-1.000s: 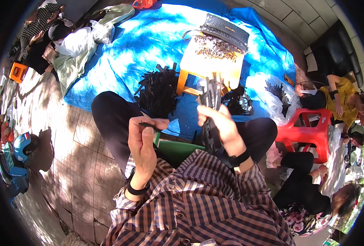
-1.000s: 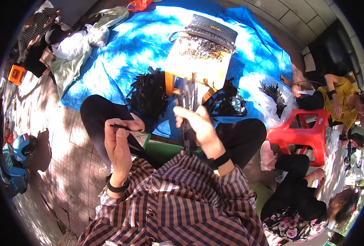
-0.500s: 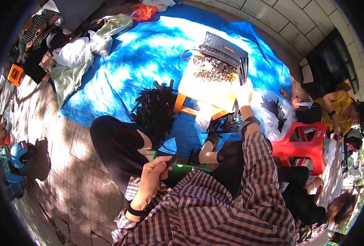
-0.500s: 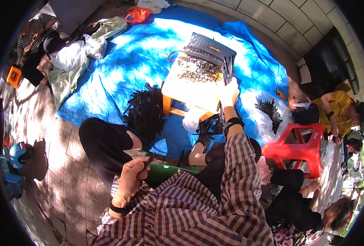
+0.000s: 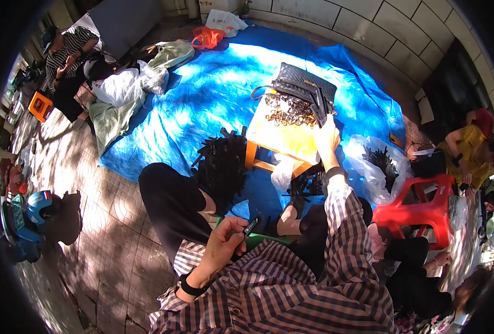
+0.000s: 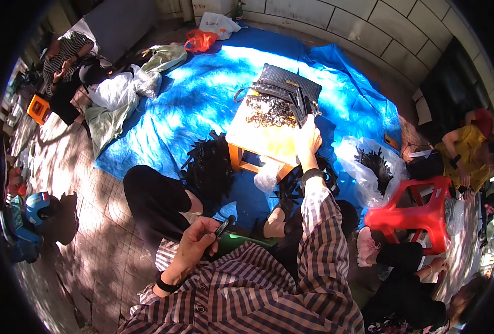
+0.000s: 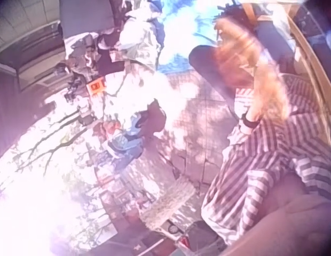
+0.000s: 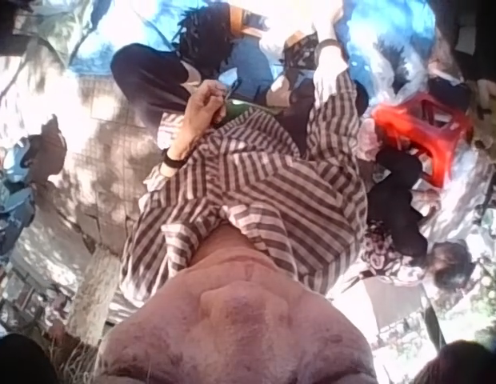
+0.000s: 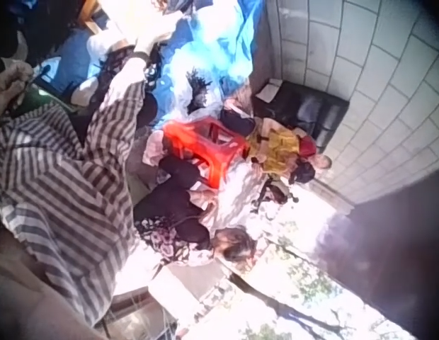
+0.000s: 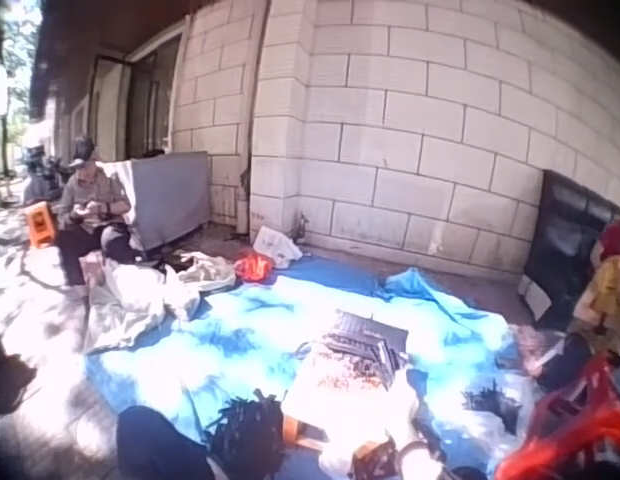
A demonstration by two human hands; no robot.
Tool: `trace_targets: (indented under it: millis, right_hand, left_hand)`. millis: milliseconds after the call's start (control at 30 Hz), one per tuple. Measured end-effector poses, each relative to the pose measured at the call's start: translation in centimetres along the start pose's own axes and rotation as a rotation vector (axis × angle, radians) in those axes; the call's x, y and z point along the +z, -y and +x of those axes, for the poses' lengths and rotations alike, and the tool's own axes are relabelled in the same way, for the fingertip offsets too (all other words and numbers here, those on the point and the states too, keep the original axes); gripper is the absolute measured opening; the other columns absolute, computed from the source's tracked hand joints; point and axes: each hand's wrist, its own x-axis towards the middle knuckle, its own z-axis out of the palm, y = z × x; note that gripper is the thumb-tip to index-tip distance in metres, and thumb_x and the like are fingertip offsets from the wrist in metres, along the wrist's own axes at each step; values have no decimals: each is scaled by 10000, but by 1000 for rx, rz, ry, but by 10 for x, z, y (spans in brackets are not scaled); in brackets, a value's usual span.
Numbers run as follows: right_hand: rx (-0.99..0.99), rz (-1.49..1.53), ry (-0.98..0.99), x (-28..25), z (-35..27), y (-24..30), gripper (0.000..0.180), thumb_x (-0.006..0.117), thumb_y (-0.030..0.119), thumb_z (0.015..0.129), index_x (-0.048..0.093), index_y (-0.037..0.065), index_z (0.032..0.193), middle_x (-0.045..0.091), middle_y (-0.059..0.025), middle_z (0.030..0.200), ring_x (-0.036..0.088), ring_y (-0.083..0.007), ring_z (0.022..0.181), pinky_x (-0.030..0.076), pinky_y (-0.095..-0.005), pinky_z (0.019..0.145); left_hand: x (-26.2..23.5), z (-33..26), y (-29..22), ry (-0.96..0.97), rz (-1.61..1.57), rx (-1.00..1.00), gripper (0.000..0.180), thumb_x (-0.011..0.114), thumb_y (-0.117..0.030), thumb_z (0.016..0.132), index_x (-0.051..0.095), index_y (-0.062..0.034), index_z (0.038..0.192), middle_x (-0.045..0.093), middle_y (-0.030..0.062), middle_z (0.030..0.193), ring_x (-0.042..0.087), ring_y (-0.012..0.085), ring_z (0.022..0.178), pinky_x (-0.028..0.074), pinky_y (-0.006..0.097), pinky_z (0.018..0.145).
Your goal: Manually assembling small black straps or buckles, likely as part of a shoe manufacturing process.
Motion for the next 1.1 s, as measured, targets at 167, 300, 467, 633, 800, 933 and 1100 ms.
trace_targets:
  millis: [167,300,467,633,800,933,1100]
  right_hand:
    - [-190,634,204,-24,-37,1,280,677,135,761,584,1,989,663,-116,857,644,-255,772,504,-341,721]
    - [-37,751,689,-75,-121,38,192,705,77,761,596,20,908,625,-26,763,563,-93,609,463,-242,570]
    - [61,977,1006,-95,-190,64,282,708,11,749,576,-15,996,610,-45,788,549,-93,565,460,-227,521]
    - [69,887,1039,-96,-202,68,231,702,2,754,574,-7,947,606,-42,790,549,-86,611,461,-228,571]
    - [112,785,1155,-100,-209,72,229,703,23,760,577,-5,949,592,-30,765,544,-79,619,443,-228,562]
    - [118,705,1137,-90,-222,59,178,682,37,789,582,-10,928,560,-22,720,514,-80,597,406,-226,548]
    - [207,954,1225,-97,-227,60,199,666,-19,777,574,-27,953,554,-34,706,511,-99,589,404,-240,545]
  left_hand:
    - [3,0,-9,-157,-109,47,291,500,68,867,532,-26,1140,491,18,875,576,99,671,455,215,569]
    - [2,4,-13,-160,-90,82,208,503,25,893,555,-18,1090,506,3,858,545,90,670,437,215,579]
    - [5,5,-8,-143,-51,78,180,527,16,895,560,4,1072,530,2,791,545,78,670,445,209,598]
    - [4,-4,-8,-119,-58,49,172,521,21,900,568,11,1065,538,11,792,555,71,634,441,197,562]
    - [-6,-8,-2,23,-169,-2,158,528,35,892,570,4,1041,566,15,799,552,70,634,439,199,565]
    - [-10,-7,-6,100,-147,2,144,523,48,887,570,-1,1014,573,14,805,544,64,629,434,194,562]
    - [-19,-5,-7,-7,-64,6,144,514,61,882,574,-7,994,575,7,796,532,53,616,414,184,545]
